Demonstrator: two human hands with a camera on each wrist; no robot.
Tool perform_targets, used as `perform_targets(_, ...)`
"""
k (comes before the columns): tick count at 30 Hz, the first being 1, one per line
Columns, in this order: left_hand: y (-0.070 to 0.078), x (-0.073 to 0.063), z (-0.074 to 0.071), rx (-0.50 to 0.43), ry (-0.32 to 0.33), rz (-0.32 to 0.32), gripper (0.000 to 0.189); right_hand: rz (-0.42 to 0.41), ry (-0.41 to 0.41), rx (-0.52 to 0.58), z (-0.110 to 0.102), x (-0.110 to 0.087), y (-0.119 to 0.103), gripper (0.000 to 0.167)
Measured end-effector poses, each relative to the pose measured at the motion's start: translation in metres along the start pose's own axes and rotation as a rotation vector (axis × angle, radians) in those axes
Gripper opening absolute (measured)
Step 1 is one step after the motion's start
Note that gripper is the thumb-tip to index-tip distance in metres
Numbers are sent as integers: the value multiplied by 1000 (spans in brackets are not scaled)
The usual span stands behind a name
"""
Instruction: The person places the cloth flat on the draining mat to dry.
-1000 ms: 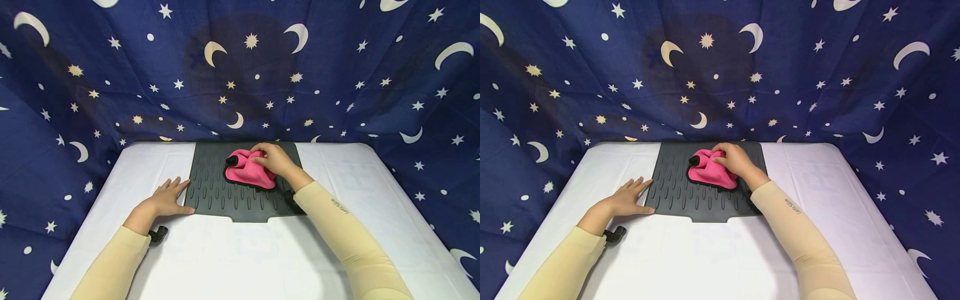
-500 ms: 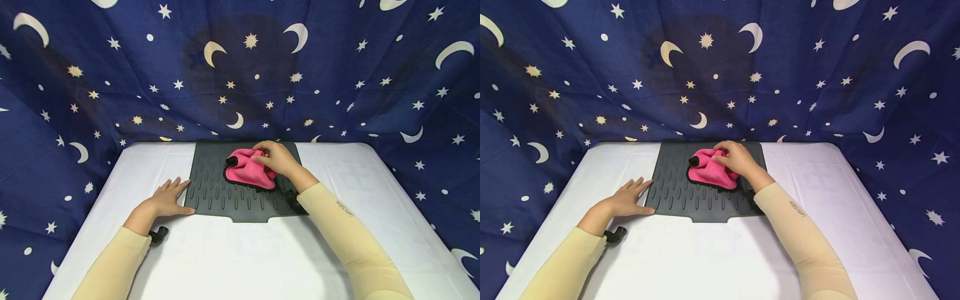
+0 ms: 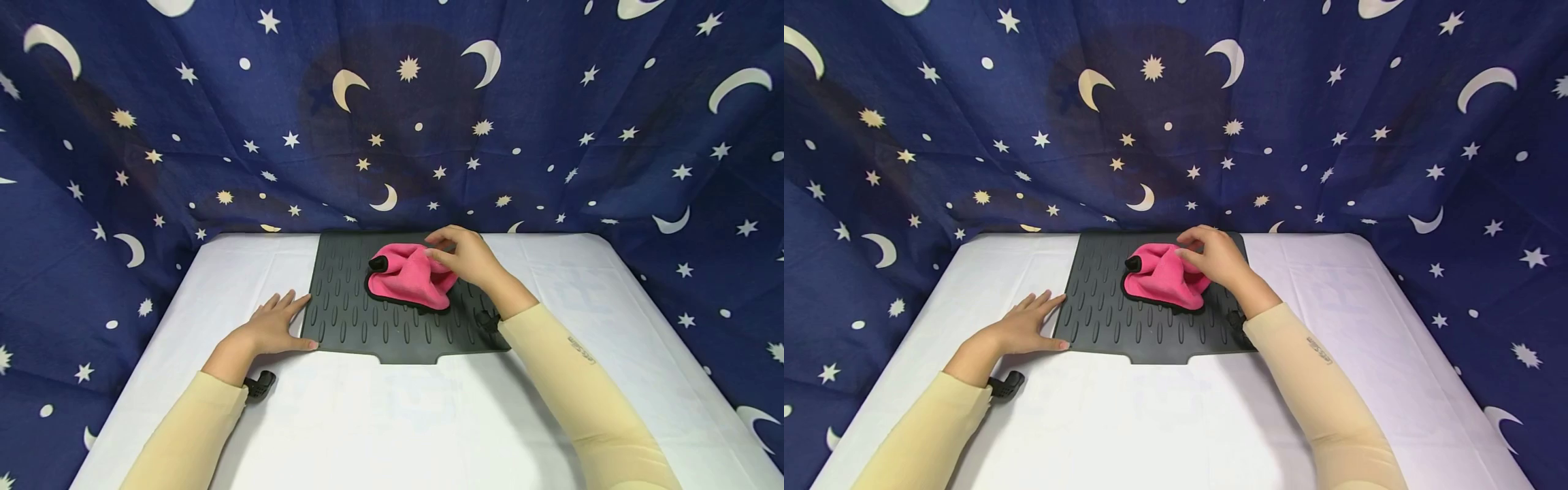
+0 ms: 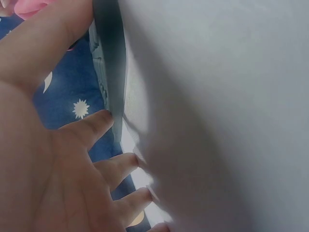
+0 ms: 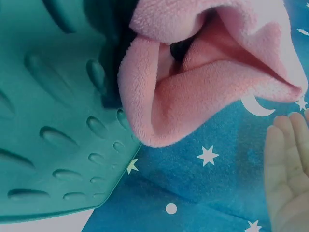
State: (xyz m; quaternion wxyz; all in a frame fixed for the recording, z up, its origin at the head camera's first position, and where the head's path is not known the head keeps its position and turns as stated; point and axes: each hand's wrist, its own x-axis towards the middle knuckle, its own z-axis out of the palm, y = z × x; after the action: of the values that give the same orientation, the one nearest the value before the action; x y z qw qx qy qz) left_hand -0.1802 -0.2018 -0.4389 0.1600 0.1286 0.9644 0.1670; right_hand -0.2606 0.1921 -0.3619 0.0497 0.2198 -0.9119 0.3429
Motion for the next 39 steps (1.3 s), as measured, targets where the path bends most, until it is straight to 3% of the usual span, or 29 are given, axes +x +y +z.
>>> perform_targets(20, 12, 1, -5, -59, -5, -26, 100, 10, 53, 10, -12, -21, 11, 25)
perform_targets(31, 35, 15, -10, -104, 87, 73, 76, 47, 64, 2, -13, -31, 23, 29)
perform_targets(39, 58, 33, -10, -136, 178, 138, 68, 78, 71, 28, -11, -37, 34, 30)
